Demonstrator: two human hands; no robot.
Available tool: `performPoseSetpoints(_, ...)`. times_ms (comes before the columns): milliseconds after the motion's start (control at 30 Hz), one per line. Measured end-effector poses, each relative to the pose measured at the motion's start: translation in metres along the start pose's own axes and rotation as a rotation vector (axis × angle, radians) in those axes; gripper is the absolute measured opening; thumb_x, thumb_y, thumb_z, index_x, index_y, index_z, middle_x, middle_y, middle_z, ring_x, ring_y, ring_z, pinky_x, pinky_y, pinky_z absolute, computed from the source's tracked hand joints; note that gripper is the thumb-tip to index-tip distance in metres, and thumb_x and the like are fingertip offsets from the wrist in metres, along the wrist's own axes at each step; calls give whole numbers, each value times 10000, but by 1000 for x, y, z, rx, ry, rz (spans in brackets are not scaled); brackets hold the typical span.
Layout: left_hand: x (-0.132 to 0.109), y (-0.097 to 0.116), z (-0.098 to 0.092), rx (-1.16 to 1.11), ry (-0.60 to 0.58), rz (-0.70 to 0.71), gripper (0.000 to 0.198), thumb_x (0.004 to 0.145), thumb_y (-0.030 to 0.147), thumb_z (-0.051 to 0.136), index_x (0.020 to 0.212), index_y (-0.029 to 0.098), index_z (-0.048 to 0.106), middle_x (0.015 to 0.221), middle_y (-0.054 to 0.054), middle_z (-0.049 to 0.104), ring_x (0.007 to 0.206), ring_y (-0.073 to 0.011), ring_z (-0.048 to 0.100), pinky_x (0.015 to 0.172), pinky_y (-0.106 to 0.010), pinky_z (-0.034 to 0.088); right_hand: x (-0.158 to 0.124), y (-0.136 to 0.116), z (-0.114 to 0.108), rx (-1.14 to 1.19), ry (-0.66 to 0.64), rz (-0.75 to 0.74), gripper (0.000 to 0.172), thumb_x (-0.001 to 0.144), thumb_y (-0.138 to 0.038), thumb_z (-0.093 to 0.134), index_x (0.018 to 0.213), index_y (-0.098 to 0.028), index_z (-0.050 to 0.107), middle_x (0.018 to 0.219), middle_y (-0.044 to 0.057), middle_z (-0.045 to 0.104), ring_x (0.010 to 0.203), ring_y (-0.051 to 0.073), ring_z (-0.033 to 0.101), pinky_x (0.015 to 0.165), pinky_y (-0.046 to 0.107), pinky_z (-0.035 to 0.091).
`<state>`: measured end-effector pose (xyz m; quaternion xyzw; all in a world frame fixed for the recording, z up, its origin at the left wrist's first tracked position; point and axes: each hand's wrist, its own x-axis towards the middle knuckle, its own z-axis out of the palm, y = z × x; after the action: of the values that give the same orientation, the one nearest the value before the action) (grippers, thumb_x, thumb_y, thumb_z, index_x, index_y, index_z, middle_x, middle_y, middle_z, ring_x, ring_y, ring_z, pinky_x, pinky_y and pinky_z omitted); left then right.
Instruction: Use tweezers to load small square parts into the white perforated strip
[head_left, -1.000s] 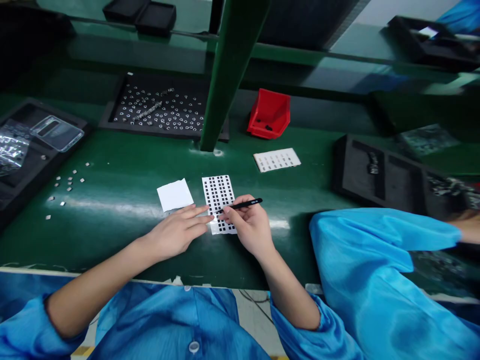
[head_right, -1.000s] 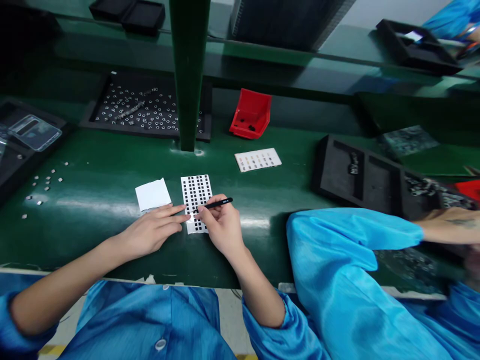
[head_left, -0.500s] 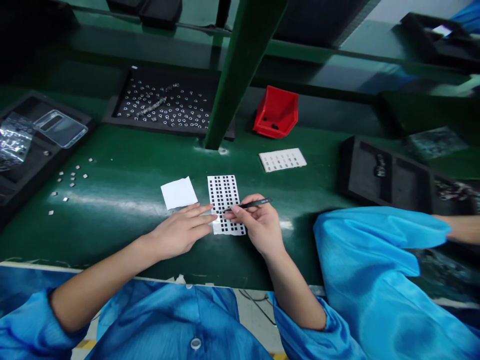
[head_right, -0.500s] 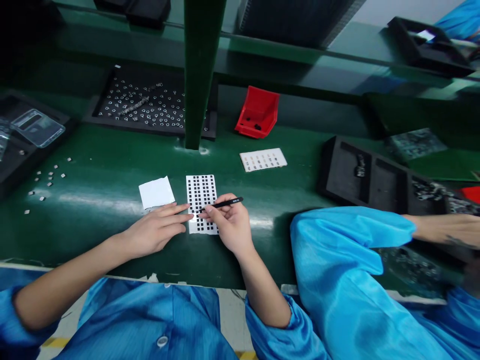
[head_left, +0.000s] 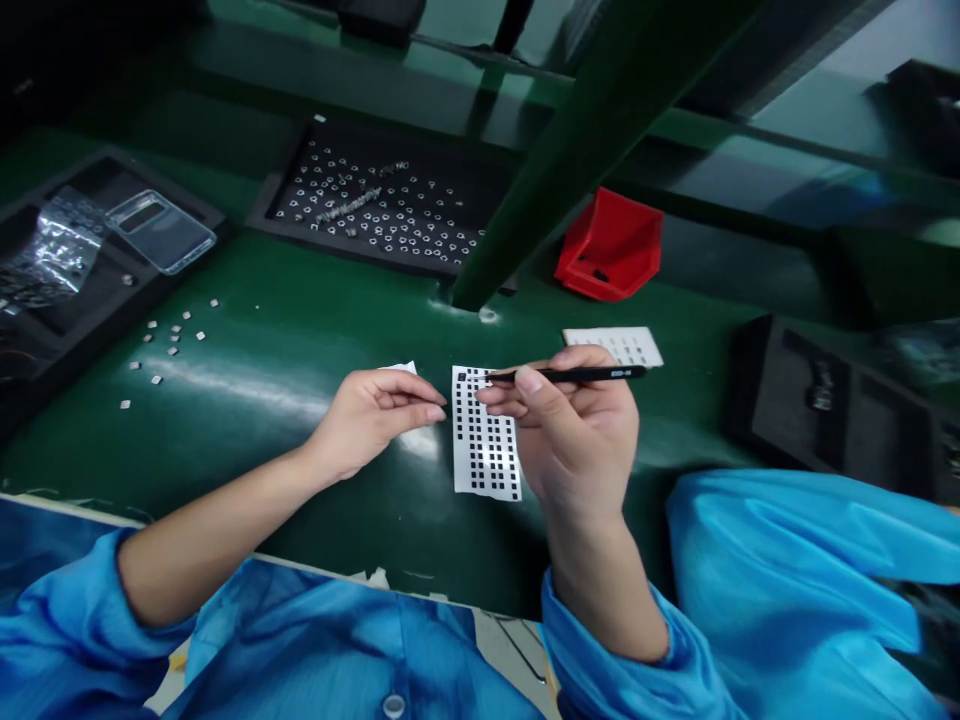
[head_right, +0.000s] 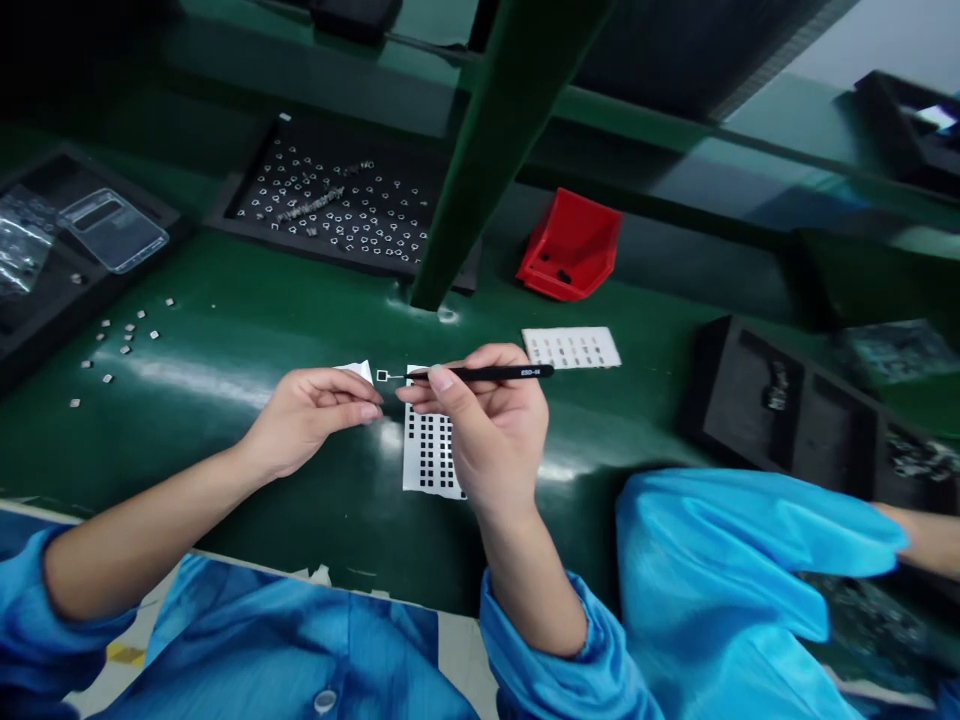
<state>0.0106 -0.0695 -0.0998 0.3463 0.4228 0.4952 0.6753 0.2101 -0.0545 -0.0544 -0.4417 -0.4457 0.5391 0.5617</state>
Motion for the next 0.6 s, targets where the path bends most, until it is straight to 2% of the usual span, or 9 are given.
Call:
performPoseSetpoints(233, -3, 6, 1, -133, -39, -17, 125, 837, 168, 965, 904, 172, 859, 951, -54, 876, 884, -129, 834, 842, -200, 665, -11, 15, -5, 104, -43, -44, 254, 954, -197, 891, 1032, -272, 662, 885, -23, 879, 708, 181, 867, 683, 249, 721)
performPoseSetpoints(333, -3, 6, 2, -222, -80, -69, 109, 882, 150, 930, 947, 171, 845, 929, -39, 871, 874, -149, 857, 836, -220, 692, -14, 15, -5, 90, -29, -45, 245, 962, -170, 881, 1045, -274, 675, 917, -9, 884, 730, 203, 876, 680, 259, 723)
performPoseSetpoints(433, -3, 6, 2, -258, -96, -86, 147, 889, 115, 920, 1002, 167, 841, 906, -27, 867, 851, -147, 863, 794, -192, 690, -15, 16, -3, 77, -23, -39, 236, 972, -170, 873, 1047, -272, 673, 933, 0, 885, 744, 215, 880, 691, 263, 726)
performPoseSetpoints(600, -3, 10, 1, -330, -131, -124, 170, 889, 113, 925, 1022, 174, 838, 962, -32, 885, 852, -157, 870, 774, -185, 692, -15, 14, -4, 102, -28, -56, 231, 981, -146, 856, 1052, -269, 675, 928, -4, 882, 735, 201, 877, 688, 252, 726)
